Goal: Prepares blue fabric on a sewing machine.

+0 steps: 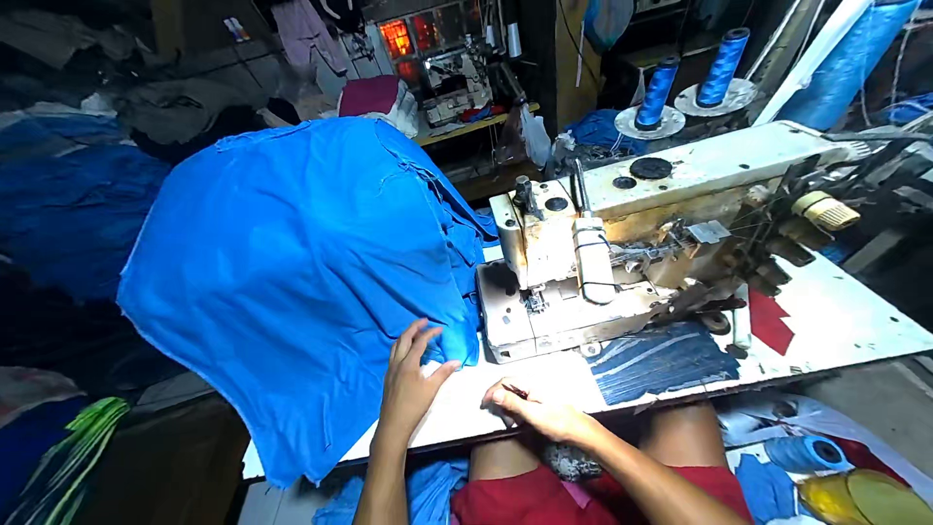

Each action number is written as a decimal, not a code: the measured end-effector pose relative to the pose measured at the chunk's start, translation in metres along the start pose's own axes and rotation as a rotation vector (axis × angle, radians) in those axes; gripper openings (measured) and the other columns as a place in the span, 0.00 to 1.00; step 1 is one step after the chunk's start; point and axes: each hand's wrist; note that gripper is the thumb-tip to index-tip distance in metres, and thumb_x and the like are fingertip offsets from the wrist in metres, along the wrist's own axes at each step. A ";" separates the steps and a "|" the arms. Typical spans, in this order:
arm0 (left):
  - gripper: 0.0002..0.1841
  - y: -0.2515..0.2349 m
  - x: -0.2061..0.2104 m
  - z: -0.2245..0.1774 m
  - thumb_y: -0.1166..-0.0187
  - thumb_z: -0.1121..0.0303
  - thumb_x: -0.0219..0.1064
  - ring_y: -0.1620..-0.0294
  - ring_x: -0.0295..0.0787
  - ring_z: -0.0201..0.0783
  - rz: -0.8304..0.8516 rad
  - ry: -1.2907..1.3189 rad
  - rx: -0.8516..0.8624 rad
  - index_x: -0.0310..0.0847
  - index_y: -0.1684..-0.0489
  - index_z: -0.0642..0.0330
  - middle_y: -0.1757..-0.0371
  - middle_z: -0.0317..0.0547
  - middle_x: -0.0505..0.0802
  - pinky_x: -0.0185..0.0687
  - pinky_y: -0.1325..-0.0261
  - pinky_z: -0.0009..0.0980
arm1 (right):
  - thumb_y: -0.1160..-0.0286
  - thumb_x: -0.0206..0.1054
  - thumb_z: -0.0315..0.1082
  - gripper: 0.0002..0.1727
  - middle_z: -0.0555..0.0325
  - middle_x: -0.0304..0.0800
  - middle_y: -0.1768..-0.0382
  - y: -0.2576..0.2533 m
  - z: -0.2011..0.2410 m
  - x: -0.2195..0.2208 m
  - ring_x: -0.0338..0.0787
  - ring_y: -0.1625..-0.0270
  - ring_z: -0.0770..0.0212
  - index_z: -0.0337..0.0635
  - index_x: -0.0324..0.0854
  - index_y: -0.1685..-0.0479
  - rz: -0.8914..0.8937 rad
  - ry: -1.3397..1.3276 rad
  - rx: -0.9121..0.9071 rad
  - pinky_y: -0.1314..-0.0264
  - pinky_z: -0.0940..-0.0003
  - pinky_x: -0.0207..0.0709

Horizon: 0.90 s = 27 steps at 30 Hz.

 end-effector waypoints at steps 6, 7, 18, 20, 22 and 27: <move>0.13 -0.013 0.049 0.035 0.16 0.57 0.64 0.32 0.84 0.45 -0.066 -0.136 -0.059 0.92 0.45 0.48 0.37 0.41 0.90 0.78 0.29 0.52 | 0.06 0.53 0.47 0.22 0.61 0.85 0.72 0.003 -0.002 0.000 0.83 0.70 0.68 0.43 0.89 0.47 -0.012 -0.002 0.021 0.62 0.70 0.81; 0.13 -0.010 0.049 0.036 0.15 0.58 0.63 0.34 0.85 0.41 -0.089 -0.078 -0.068 0.92 0.46 0.50 0.39 0.40 0.90 0.80 0.29 0.47 | 0.06 0.53 0.47 0.21 0.61 0.85 0.72 0.003 -0.003 0.000 0.83 0.70 0.68 0.43 0.89 0.47 -0.010 0.000 0.022 0.62 0.70 0.80; 0.10 0.006 0.036 0.023 0.18 0.68 0.66 0.53 0.89 0.31 -0.347 0.323 -0.047 0.90 0.47 0.61 0.49 0.42 0.91 0.89 0.52 0.27 | 0.06 0.54 0.44 0.20 0.61 0.86 0.73 0.001 -0.005 -0.001 0.83 0.71 0.70 0.41 0.90 0.50 -0.001 0.015 -0.031 0.63 0.71 0.81; 0.10 0.008 0.029 0.014 0.18 0.69 0.66 0.57 0.90 0.31 -0.381 0.341 -0.057 0.88 0.47 0.63 0.54 0.41 0.93 0.90 0.52 0.27 | 0.06 0.54 0.44 0.20 0.61 0.85 0.73 0.002 -0.005 0.000 0.83 0.71 0.69 0.41 0.90 0.50 -0.007 0.017 -0.024 0.63 0.71 0.80; 0.09 0.008 0.017 -0.001 0.17 0.69 0.67 0.59 0.91 0.28 -0.409 0.352 -0.054 0.87 0.48 0.64 0.59 0.39 0.94 0.90 0.53 0.25 | 0.06 0.54 0.45 0.21 0.61 0.84 0.74 0.000 -0.006 0.001 0.83 0.71 0.68 0.41 0.89 0.50 -0.011 0.009 -0.002 0.64 0.70 0.80; 0.10 0.010 -0.014 -0.034 0.14 0.68 0.63 0.60 0.88 0.21 -0.347 0.313 -0.084 0.90 0.55 0.63 0.61 0.35 0.93 0.85 0.53 0.22 | 0.10 0.58 0.44 0.18 0.62 0.91 0.64 -0.015 0.012 0.013 0.88 0.60 0.72 0.41 0.90 0.51 -0.187 0.120 0.062 0.52 0.71 0.84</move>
Point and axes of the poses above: each hand's wrist, its own y-axis away from the middle knuckle, its own x-axis out of the palm, z = x × y
